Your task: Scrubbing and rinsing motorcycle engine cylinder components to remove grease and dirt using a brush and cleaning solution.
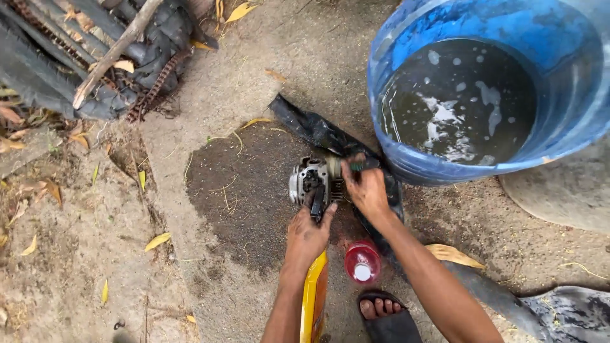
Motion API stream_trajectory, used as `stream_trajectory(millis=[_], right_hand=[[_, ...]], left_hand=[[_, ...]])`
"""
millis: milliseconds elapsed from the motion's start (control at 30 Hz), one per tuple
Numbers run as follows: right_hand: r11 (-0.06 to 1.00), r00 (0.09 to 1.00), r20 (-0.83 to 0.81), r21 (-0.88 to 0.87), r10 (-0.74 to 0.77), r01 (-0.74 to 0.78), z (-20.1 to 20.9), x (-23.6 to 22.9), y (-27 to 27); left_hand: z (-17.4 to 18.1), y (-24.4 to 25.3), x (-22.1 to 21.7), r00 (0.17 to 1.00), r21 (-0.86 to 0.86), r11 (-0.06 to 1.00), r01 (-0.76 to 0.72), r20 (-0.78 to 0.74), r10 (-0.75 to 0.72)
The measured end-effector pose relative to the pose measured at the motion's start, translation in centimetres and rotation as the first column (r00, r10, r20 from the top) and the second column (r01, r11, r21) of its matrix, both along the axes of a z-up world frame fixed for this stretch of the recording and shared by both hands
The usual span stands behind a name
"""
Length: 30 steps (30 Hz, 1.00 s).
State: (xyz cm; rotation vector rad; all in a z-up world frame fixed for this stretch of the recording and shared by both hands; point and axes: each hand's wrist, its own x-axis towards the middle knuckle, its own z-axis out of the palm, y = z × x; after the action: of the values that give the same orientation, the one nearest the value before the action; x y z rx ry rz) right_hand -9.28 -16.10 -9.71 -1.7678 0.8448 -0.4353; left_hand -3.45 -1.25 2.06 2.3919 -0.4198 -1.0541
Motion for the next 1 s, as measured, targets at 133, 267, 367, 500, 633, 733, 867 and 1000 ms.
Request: stream_trajectory(millis=[133, 267, 367, 500, 633, 733, 867, 1000], right_hand=[[1.000, 0.998, 0.062, 0.005, -0.029, 0.029, -2.2, -3.7, 2.4], [0.957, 0.908, 0.336, 0.227, -0.251, 0.180, -4.7, -3.5, 3.2], [0.969, 0.934, 0.324, 0.233, -0.152, 0.077, -5.4, -5.2, 4.6], [0.962, 0.983, 0.177, 0.275, -0.056, 0.005, -5.1, -8.0, 5.8], [0.907, 0.827, 0.468, 0.406, -0.311, 0.111, -2.6, -3.9, 3.6], [0.954, 0.960, 0.211, 0.271, -0.186, 0.125, -3.4, -4.5, 4.6], [0.940, 0.991, 0.097, 0.337, -0.093, 0.056, -5.1, -7.4, 5.5], [0.877, 0.882, 0.410, 0.481, -0.234, 0.009, -2.8, -5.2, 4.5]], left_hand=[[-1.9, 0.7, -0.4, 0.999, 0.003, 0.999, 0.040, 0.026, -0.040], [-2.5, 1.0, -2.3, 0.993, 0.094, 0.989, 0.112, 0.015, -0.114], [-3.8, 2.0, -2.8, 0.987, 0.131, 0.981, 0.144, 0.055, -0.152], [-5.8, 4.3, -3.3, 0.987, 0.239, 0.962, 0.130, 0.058, -0.148], [-5.1, 3.9, -4.1, 0.957, 0.030, 0.978, 0.207, 0.200, -0.209], [-5.3, 4.2, -3.9, 0.950, 0.006, 0.981, 0.195, 0.248, -0.190], [-4.3, 4.0, -4.1, 0.981, 0.048, 0.988, 0.146, 0.119, -0.150], [-5.7, 4.3, -4.8, 0.966, 0.063, 0.981, 0.182, 0.175, -0.190]])
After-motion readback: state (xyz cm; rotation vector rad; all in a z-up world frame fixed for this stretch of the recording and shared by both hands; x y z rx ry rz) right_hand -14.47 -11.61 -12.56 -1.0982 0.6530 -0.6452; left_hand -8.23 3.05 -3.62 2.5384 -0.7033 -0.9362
